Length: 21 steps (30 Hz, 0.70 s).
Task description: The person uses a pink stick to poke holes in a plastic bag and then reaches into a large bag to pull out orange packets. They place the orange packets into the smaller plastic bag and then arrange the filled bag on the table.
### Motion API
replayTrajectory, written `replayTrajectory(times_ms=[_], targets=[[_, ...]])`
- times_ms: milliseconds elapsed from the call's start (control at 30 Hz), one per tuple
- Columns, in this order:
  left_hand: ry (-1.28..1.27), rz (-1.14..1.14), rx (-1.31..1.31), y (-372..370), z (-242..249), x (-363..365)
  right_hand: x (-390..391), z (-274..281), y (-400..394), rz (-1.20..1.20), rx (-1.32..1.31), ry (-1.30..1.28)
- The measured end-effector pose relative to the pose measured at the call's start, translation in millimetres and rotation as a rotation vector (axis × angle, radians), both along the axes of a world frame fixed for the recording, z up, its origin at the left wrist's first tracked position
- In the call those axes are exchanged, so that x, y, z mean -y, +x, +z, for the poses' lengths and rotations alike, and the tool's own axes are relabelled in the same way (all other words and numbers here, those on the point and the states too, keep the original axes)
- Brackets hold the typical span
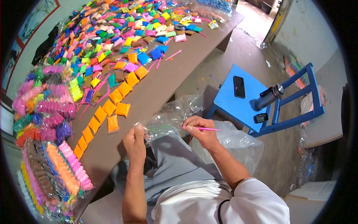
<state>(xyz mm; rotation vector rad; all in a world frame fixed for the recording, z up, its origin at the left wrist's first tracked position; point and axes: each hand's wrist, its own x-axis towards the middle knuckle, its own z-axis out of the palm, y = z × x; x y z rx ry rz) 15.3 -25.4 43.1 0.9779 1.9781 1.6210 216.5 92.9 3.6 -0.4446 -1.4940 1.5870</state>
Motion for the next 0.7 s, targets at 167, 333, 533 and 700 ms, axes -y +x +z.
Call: replayTrajectory(times_ms=[167,333,533,700], targets=[[0.026,-0.019,0.072,6.3,8.5,1.9,6.0,7.4,-3.0,-0.07,0.099,-0.018],[0.04,-0.034,0.142,6.3,5.4,3.1,5.9,5.8,-4.5,-0.12,0.142,0.043],[0.128,-0.137,0.311,1.9,-2.8,1.1,-7.5,15.6,-10.5,-0.169,0.121,0.334],[0.006,-0.16,0.265,3.0,-3.2,-5.4,-20.4,29.3,-19.8,-0.204,0.152,0.485]])
